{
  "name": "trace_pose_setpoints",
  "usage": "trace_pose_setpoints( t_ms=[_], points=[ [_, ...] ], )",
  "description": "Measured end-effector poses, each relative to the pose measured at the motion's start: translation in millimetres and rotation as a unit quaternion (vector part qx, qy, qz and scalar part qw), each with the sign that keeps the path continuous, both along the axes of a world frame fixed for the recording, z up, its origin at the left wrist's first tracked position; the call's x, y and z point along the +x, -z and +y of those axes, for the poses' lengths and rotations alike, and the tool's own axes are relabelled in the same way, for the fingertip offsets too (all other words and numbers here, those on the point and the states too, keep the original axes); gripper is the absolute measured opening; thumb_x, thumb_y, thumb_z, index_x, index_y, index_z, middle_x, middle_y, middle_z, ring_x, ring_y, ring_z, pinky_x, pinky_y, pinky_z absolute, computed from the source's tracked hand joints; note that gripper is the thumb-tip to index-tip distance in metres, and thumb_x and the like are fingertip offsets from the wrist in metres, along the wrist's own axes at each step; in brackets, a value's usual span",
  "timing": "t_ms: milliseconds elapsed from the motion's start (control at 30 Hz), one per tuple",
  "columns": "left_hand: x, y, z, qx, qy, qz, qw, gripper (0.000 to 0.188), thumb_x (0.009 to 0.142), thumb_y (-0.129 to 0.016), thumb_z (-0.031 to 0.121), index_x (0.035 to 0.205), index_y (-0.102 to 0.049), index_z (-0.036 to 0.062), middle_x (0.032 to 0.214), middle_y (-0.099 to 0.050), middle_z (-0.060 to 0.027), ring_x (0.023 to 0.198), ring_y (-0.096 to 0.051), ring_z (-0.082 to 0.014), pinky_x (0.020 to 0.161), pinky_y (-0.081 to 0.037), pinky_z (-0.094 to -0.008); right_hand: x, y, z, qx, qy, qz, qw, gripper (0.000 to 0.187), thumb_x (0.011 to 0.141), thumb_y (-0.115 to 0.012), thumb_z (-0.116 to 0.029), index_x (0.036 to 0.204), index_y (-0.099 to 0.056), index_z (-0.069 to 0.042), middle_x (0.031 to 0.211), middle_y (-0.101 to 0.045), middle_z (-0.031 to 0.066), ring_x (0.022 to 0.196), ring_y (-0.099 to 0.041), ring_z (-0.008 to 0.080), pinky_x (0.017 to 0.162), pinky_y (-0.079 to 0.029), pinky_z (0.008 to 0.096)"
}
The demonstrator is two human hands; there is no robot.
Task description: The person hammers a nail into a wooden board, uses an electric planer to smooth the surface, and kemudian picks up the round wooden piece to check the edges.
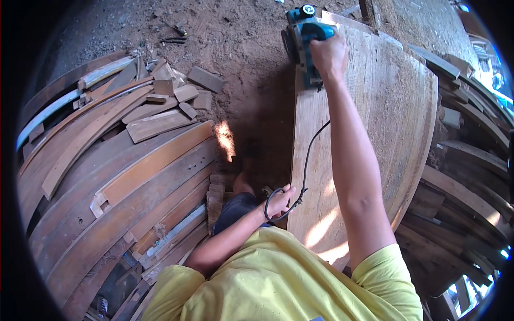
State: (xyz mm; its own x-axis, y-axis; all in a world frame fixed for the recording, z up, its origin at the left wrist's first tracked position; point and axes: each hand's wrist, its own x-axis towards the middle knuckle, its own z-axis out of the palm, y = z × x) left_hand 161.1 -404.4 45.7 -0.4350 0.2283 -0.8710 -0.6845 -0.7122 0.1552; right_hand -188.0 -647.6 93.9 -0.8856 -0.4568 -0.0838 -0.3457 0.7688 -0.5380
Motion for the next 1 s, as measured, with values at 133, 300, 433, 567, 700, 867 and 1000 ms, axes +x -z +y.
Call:
trace_pose_setpoints(
  t_ms=[133,300,433,567,700,867,1000],
  points=[
    [8,-21,-3,0.036,-0.05,0.062,0.996,0.079,0.111,-0.06,0.051,0.172,-0.034,0.0088,0.143,-0.066,-0.0155,0.076,-0.073,-0.0163,0.048,-0.04,-0.0218,-22,6,-39,0.01,0.004,0.036,0.999,0.04,0.082,-0.072,-0.027,0.116,-0.083,-0.007,0.11,-0.08,0.0263,0.11,-0.076,0.0466,0.098,-0.06,0.0508],
    [20,-55,-54,0.055,-0.016,0.177,0.982,0.049,0.109,-0.071,0.034,0.151,-0.065,0.0085,0.085,-0.073,0.0041,0.06,-0.047,0.0001,0.052,-0.034,-0.0201,-75,37,-82,0.016,-0.003,0.071,0.997,0.042,0.084,-0.077,-0.029,0.117,-0.081,-0.004,0.111,-0.08,0.0252,0.11,-0.077,0.0422,0.096,-0.061,0.0487],
    [34,-46,-59,-0.164,-0.053,0.269,0.948,0.033,0.106,-0.067,0.021,0.136,-0.073,0.0076,0.104,-0.074,-0.0004,0.085,-0.061,-0.0046,0.072,-0.05,-0.023,-82,10,-100,-0.009,-0.014,0.037,0.999,0.042,0.084,-0.078,-0.029,0.118,-0.081,-0.003,0.113,-0.08,0.0239,0.109,-0.076,0.0403,0.096,-0.06,0.0476],
    [79,-38,-79,-0.332,-0.145,0.145,0.921,0.018,0.097,-0.061,0.007,0.106,-0.075,0.0023,0.114,-0.076,-0.0068,0.104,-0.067,-0.0131,0.096,-0.052,-0.0317,-68,7,-55,-0.012,-0.032,0.031,0.999,0.043,0.086,-0.08,-0.033,0.115,-0.081,-0.002,0.106,-0.08,0.0235,0.101,-0.078,0.0384,0.091,-0.06,0.0465],
    [178,-12,-94,-0.499,-0.2,0.168,0.826,0.023,0.09,-0.056,-0.009,0.094,-0.076,0.0012,0.116,-0.074,-0.0138,0.1,-0.073,-0.0222,0.091,-0.057,-0.0333,-1,-7,77,-0.059,-0.056,0.012,0.997,0.044,0.087,-0.082,-0.036,0.113,-0.081,-0.001,0.1,-0.081,0.023,0.092,-0.079,0.0364,0.086,-0.06,0.0453],
    [218,-35,-61,-0.586,-0.163,0.189,0.771,0.025,0.101,-0.053,-0.007,0.109,-0.076,-0.0008,0.122,-0.073,-0.0155,0.1,-0.073,-0.0209,0.087,-0.059,-0.0292,144,-47,329,-0.127,-0.032,-0.067,0.989,0.049,0.088,-0.084,-0.023,0.135,-0.075,-0.011,0.105,-0.08,0.0236,0.1,-0.079,0.0421,0.087,-0.061,0.0444],
    [197,-65,24,-0.579,-0.13,0.219,0.774,0.036,0.113,-0.059,0.012,0.148,-0.06,-0.0001,0.131,-0.071,-0.0194,0.097,-0.076,-0.0197,0.088,-0.058,-0.0295,271,-62,520,-0.06,0.04,-0.103,0.992,0.057,0.088,-0.084,-0.016,0.143,-0.072,-0.017,0.108,-0.08,0.024,0.102,-0.08,0.0413,0.088,-0.061,0.0433]
  ],
)
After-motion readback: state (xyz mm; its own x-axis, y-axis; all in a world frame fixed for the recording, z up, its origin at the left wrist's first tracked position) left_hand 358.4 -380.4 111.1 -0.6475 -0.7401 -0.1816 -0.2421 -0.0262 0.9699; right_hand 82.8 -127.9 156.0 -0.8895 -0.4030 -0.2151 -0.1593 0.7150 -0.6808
